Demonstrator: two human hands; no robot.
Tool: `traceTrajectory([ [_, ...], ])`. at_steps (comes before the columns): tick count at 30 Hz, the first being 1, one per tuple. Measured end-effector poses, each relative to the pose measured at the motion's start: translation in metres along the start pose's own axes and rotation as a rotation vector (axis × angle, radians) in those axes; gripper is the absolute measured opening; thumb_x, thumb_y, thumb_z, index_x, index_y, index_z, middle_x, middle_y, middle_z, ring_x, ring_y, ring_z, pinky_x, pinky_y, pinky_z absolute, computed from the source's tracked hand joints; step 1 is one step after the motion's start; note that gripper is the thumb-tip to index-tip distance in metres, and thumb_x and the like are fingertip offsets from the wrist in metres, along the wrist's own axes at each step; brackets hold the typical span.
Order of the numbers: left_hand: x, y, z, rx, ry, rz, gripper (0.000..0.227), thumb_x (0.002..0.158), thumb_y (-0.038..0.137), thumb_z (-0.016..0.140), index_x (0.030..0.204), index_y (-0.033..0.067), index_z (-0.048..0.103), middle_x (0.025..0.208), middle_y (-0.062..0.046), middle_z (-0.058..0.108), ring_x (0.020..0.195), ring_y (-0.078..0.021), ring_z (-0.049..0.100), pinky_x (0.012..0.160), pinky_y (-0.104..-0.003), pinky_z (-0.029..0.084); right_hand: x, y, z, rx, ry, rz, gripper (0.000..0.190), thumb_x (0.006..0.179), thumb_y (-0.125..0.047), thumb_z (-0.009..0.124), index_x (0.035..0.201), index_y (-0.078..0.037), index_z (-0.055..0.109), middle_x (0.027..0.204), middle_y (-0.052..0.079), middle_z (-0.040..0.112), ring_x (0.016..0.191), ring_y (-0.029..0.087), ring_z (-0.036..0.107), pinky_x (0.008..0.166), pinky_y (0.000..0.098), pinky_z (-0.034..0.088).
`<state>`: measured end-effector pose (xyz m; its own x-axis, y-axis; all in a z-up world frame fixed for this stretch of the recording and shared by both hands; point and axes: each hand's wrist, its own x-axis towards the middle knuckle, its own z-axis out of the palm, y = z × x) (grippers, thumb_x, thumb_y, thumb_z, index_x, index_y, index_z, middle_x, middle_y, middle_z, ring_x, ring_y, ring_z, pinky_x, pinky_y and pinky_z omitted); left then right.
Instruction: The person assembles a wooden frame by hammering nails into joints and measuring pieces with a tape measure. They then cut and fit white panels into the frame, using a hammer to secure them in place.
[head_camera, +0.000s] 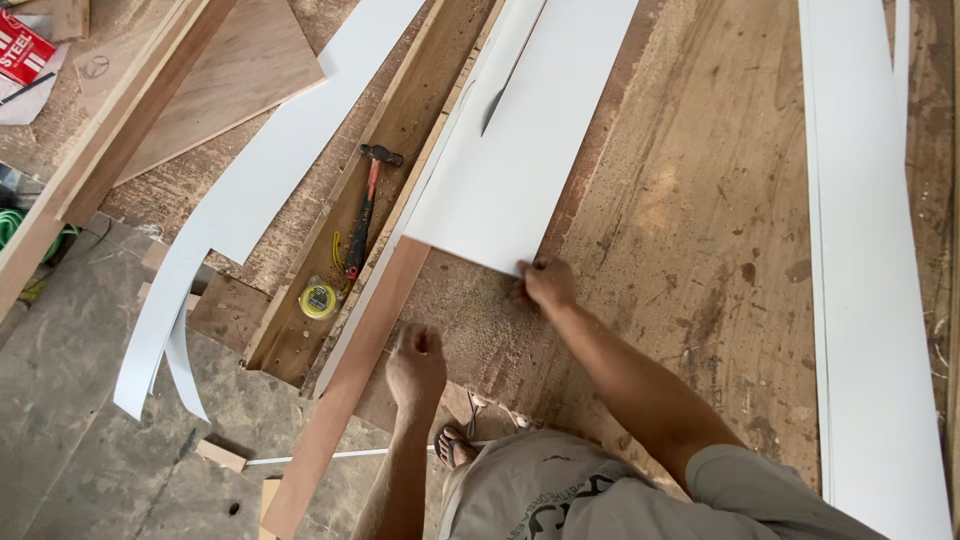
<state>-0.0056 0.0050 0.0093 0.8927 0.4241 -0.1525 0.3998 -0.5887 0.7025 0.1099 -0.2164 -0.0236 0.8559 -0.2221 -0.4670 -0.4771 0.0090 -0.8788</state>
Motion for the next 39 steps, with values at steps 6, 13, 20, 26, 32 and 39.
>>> traceTrajectory([
  [6,0.02,-0.083,0.0,0.55,0.345,0.413,0.023,0.095,0.029,0.064,0.113,0.0172,0.071,0.121,-0.007,0.069,0.117,-0.0295,0.066,0.094,-0.046,0.055,0.067,-0.016,-0.005,0.137,0.141,0.021,0.03,0.099,-0.015,0.066,0.105,0.013,0.06,0.066,0.022,0.066,0.049,0.026,0.07,0.043,0.0379,0.063],
  [13,0.039,-0.09,-0.007,0.642,0.316,0.486,0.037,0.086,0.017,0.071,0.122,0.0094,0.067,0.127,-0.01,0.067,0.113,-0.0336,0.064,0.093,-0.05,0.054,0.105,-0.05,-0.017,0.112,0.183,0.101,0.011,0.101,-0.002,0.071,0.106,0.007,0.072,0.074,0.019,0.074,0.048,0.021,0.071,0.039,0.026,0.061],
  [20,0.05,-0.091,-0.007,0.624,0.237,0.35,0.04,0.085,0.013,0.069,0.125,0.0131,0.069,0.134,-0.005,0.067,0.115,-0.0331,0.064,0.077,-0.051,0.061,0.132,-0.075,-0.023,0.185,0.25,0.139,0.009,0.099,-0.003,0.073,0.095,0.004,0.072,0.067,0.016,0.071,0.046,0.019,0.066,0.04,0.0272,0.059],
  [26,0.051,-0.092,-0.006,0.599,0.238,0.361,0.04,0.086,0.009,0.067,0.125,0.0106,0.07,0.133,-0.008,0.069,0.12,-0.0319,0.064,0.087,-0.047,0.061,0.16,-0.092,-0.027,0.185,0.291,0.158,0.01,0.1,-0.004,0.072,0.093,0.003,0.073,0.066,0.014,0.07,0.047,0.018,0.066,0.042,0.0259,0.059],
  [32,0.05,-0.091,-0.005,0.599,0.23,0.357,0.041,0.085,0.008,0.066,0.125,0.0093,0.07,0.132,-0.012,0.069,0.122,-0.0331,0.063,0.092,-0.048,0.059,0.188,-0.098,-0.03,0.246,0.318,0.11,0.02,0.1,-0.004,0.071,0.08,0.001,0.068,0.06,0.015,0.066,0.043,0.02,0.063,0.038,0.0306,0.057],
  [39,0.052,-0.1,0.001,0.612,0.243,0.362,0.04,0.087,0.01,0.065,0.127,0.0079,0.07,0.133,-0.012,0.069,0.126,-0.0314,0.063,0.095,-0.046,0.059,0.201,-0.097,-0.034,0.239,0.322,0.109,0.015,0.099,-0.006,0.073,0.085,0.001,0.07,0.063,0.017,0.068,0.044,0.021,0.065,0.041,0.0335,0.061],
])
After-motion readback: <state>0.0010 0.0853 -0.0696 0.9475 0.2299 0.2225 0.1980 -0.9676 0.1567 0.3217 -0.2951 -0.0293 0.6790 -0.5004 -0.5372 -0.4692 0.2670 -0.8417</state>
